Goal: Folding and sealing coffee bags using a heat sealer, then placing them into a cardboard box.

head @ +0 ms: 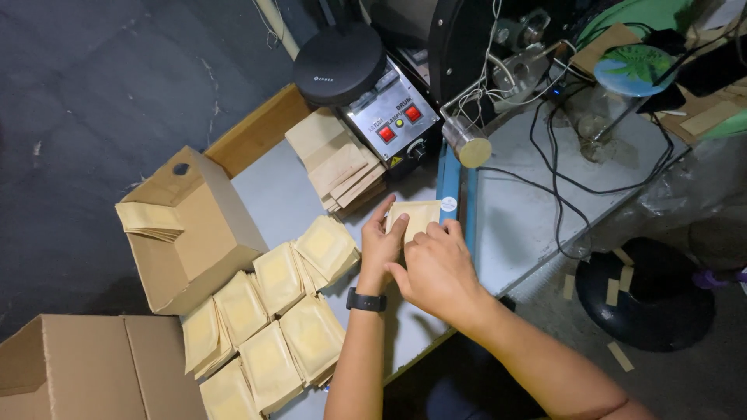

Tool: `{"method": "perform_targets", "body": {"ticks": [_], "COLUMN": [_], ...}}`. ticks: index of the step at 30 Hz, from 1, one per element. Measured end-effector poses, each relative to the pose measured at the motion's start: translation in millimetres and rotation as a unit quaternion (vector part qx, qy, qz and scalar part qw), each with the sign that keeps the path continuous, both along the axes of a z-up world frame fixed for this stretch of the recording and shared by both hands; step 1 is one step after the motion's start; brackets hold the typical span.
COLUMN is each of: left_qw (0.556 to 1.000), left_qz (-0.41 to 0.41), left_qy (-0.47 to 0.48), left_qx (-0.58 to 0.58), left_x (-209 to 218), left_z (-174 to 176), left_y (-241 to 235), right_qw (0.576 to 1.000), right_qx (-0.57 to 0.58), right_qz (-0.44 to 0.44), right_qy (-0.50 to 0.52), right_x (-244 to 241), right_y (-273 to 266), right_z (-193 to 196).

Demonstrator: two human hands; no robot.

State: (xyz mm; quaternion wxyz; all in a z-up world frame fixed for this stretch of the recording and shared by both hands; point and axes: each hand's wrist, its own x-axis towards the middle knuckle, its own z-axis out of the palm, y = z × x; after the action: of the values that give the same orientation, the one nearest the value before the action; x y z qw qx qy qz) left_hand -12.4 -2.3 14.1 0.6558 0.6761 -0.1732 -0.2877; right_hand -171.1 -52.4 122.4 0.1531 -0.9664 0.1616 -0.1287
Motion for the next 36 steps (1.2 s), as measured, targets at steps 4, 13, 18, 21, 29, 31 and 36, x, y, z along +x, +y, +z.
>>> {"method": "perform_targets", "body": {"ticks": [4,13,18,21,29,31,36], "left_qw": [1.0,1.0,0.998,0.996,0.968,0.958,0.959], "left_qz": [0.004,0.012,0.022,0.041,0.127,0.144,0.144], "left_qy": [-0.001,0.004,0.028,0.054,0.17,0.201,0.168], "left_qx": [-0.005,-0.023,-0.053,-0.052,-0.132,-0.147,-0.174], "left_x": [-1,8,4,0,-21,-32,-29], "left_z": [6,-11,-12,-2,-9,-1,-28], "left_y": [3,3,1,2,-8,-9,-10], "right_qw": [1.0,1.0,0.999,0.999,0.998,0.997,0.997], "right_qx": [-0.001,-0.012,-0.022,-0.038,-0.067,-0.074,-0.07], "right_qz": [-0.007,0.002,0.006,0.012,0.014,0.012,0.016], "right_qy": [0.004,0.024,0.03,0.009,0.003,0.001,0.004], "right_x": [-1,-3,-3,-3,-3,-4,-4], "right_y": [2,3,4,5,8,9,10], "right_z": [-3,-9,-7,-15,-19,-18,-16]}}
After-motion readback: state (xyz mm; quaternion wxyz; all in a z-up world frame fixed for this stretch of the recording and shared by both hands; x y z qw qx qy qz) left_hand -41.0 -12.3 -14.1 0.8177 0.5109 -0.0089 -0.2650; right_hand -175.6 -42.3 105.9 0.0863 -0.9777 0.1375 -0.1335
